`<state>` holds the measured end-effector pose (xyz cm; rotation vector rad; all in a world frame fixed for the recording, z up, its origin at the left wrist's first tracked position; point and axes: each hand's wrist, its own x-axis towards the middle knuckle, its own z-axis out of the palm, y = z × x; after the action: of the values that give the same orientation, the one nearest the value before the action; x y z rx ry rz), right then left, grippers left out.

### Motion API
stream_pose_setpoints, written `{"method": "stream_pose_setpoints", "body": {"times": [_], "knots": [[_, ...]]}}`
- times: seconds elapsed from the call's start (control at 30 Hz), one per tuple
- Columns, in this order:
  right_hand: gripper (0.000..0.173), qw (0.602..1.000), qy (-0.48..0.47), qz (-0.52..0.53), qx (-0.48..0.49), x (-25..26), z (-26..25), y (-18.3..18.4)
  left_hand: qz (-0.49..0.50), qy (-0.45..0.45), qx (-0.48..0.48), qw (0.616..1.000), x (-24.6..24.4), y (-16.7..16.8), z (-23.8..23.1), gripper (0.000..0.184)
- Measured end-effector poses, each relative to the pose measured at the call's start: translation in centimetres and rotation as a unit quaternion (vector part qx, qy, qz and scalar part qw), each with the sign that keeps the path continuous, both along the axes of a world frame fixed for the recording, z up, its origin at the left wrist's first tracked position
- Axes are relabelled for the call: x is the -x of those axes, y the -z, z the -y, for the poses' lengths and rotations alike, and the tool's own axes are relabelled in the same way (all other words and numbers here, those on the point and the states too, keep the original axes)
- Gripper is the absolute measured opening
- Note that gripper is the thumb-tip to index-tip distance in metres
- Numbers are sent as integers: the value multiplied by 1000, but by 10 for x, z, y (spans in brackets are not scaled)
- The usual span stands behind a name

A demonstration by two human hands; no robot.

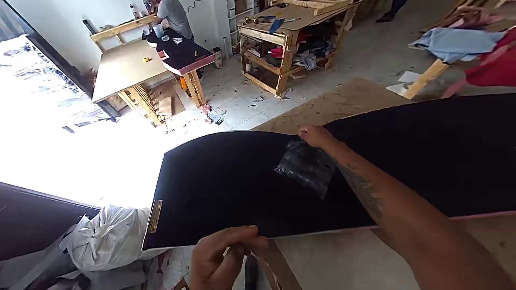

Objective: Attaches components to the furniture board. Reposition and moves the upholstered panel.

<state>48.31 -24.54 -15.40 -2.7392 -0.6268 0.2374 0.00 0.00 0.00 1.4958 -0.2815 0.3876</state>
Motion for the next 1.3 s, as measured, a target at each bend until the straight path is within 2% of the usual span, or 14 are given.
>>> {"method": "stream_pose_setpoints", "body": {"times": [0.1, 0.17, 0.27, 0.4, 0.47, 0.53, 0.63, 0.7, 0.8, 0.93, 1.07, 1.17, 1.23, 1.3], "knots": [[30, 981, -83, -74, 161, -6, -2, -3, -112, -14, 81, 990, -20, 74, -10, 31], [35, 976, -129, -106, 141, 5, -5, -6, -152, -7, 76, 985, -20, 93, -18, 30], [51, 965, -224, -92, 96, 23, -21, -3, -202, 38, 6, 979, -2, 102, -37, 28], [34, 969, -228, -23, 95, 27, -36, 13, -230, 107, -153, 955, 29, 122, -87, 25], [32, 990, -139, 2, -36, 44, -34, 2, -223, 10, -257, 940, 52, 130, -133, 24], [36, 970, -10, 23, -243, 85, -27, -22, -208, -176, -269, 924, 71, 146, -195, 26], [32, 829, 207, 22, -519, 204, -36, -37, -296, -362, -135, 874, 74, 180, -289, 48], [33, 745, 290, 6, -600, 288, -42, -15, -396, -309, -29, 865, 57, 197, -322, 67], [38, 671, 376, -54, -637, 426, -87, 28, -441, -146, 16, 885, 37, 216, -341, 89], [43, 530, 461, -39, -711, 604, -222, 67, -409, -21, -67, 910, 32, 221, -392, 93], [54, 523, 510, -68, -679, 687, -370, 74, -82, 101, -383, 914, 27, 195, -440, 81], [55, 516, 514, -87, -679, 695, -446, 82, 116, 276, -501, 812, 7, 189, -426, 72], [47, 509, 502, -95, -693, 692, -481, 93, 171, 346, -539, 749, 2, 188, -420, 70], [44, 504, 483, -91, -710, 689, -503, 102, 140, 342, -478, 797, 12, 182, -428, 50]]}}
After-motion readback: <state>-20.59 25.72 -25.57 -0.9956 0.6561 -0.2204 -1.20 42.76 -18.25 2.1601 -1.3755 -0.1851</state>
